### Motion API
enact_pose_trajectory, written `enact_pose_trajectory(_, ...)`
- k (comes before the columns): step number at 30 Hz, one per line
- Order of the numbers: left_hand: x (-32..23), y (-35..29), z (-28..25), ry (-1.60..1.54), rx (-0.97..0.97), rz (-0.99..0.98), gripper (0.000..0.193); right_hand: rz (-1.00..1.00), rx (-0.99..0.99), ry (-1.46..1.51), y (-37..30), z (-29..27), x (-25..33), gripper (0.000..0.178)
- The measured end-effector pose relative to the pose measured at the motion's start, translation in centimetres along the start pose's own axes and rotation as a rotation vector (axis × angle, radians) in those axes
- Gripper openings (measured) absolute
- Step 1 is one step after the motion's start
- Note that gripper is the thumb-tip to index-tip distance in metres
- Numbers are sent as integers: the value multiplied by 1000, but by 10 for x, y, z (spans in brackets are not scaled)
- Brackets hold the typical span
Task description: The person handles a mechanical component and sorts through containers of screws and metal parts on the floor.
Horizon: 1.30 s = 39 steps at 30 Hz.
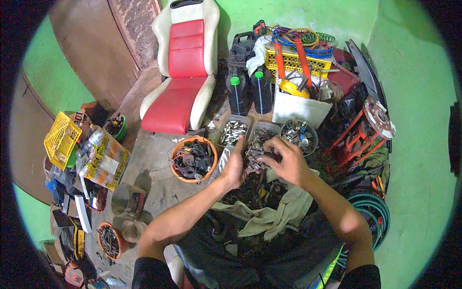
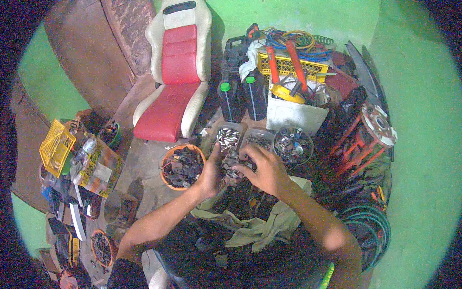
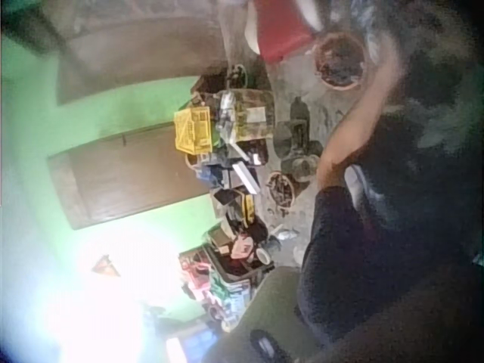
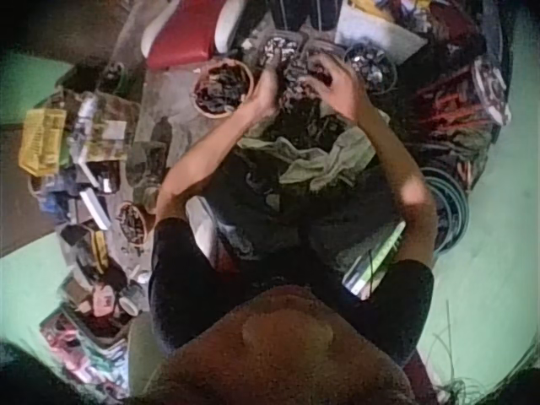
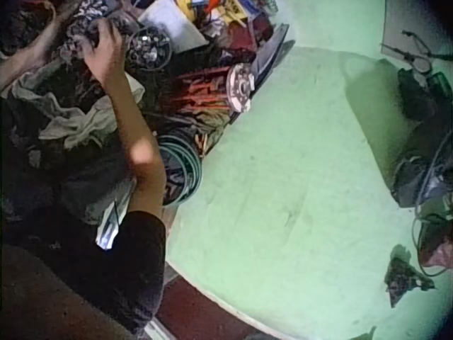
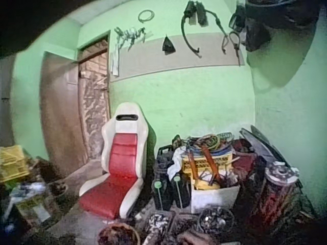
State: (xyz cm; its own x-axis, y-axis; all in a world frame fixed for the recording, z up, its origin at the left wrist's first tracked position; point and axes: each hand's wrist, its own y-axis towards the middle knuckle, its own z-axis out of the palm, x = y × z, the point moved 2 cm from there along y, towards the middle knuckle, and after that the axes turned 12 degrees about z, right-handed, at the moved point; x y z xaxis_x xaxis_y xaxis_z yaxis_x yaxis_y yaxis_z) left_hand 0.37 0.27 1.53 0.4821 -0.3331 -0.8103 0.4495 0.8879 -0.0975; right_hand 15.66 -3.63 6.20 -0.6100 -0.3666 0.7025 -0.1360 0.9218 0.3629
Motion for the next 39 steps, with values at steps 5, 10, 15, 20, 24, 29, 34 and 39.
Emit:
enact_pose_trajectory(5,1,0,1,28,3,-33,55,-38,-29,-11,-2,3,-4,25)
enact_pose_trajectory(10,-2,-3,0,80,-2,-96,48,127,102,254,-1,6,-10,24)
enact_pose_trajectory(15,-8,-5,4,99,32,-74,46,324,187,534,-1,7,-13,23)
enact_pose_trajectory(20,-9,-8,3,-50,97,-137,43,369,199,563,6,1,-17,19)
enact_pose_trajectory(24,-6,-5,-2,-81,75,-126,40,393,114,1036,14,-11,-22,16)
enact_pose_trajectory(29,-4,-4,-4,-45,70,-111,39,745,244,1337,10,-3,-34,20)
enact_pose_trajectory(34,-2,-6,-3,36,58,-63,38,513,216,441,5,3,-7,41)
enact_pose_trajectory(39,3,-5,-3,132,103,-63,35,309,144,108,-2,10,1,38)
